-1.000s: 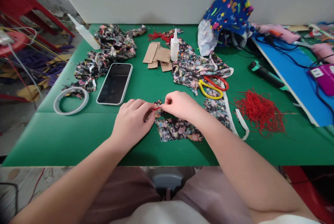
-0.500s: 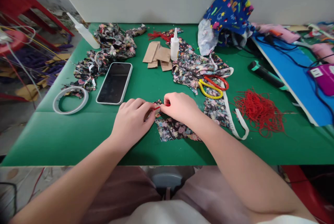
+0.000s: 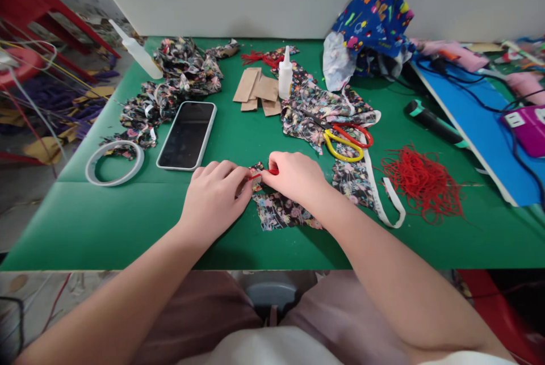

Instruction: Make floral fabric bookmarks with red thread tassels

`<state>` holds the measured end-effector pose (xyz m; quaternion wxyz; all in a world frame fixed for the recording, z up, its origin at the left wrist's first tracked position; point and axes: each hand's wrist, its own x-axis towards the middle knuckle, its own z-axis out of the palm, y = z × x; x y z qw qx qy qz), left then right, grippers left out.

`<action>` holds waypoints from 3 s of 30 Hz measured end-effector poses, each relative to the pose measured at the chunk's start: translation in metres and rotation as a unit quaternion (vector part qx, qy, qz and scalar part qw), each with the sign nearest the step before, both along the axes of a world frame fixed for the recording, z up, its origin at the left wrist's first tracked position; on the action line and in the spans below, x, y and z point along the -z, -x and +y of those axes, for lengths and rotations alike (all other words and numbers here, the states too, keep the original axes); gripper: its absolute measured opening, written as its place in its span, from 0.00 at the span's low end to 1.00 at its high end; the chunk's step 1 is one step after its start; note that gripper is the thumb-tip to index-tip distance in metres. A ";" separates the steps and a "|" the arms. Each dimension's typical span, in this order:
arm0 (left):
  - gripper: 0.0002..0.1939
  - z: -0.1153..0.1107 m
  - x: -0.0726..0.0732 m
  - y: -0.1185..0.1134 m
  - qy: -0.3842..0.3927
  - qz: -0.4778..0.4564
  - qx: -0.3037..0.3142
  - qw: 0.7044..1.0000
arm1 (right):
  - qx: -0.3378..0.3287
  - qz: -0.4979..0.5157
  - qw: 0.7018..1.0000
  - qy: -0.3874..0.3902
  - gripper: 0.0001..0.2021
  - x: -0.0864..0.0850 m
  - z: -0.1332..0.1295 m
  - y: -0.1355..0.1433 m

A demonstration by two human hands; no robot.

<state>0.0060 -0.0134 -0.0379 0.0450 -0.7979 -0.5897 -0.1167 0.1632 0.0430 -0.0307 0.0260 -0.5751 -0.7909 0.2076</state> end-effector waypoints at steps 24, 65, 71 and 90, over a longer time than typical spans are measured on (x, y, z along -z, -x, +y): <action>0.16 -0.004 -0.004 0.004 0.007 -0.007 0.016 1.000 | 0.000 -0.005 1.000 -0.017 0.10 -0.001 -0.005 0.000; 0.18 -0.001 0.000 0.007 0.059 -0.081 0.039 0.994 | -0.129 0.022 0.977 -0.170 0.11 0.007 -0.021 0.002; 0.14 0.000 0.002 0.008 0.048 -0.115 0.076 0.989 | -0.070 0.123 0.988 -0.054 0.07 0.004 -0.011 -0.006; 0.09 0.007 0.007 0.006 0.027 -0.106 0.086 0.990 | -0.051 0.089 0.994 -0.036 0.06 0.004 -0.004 -0.006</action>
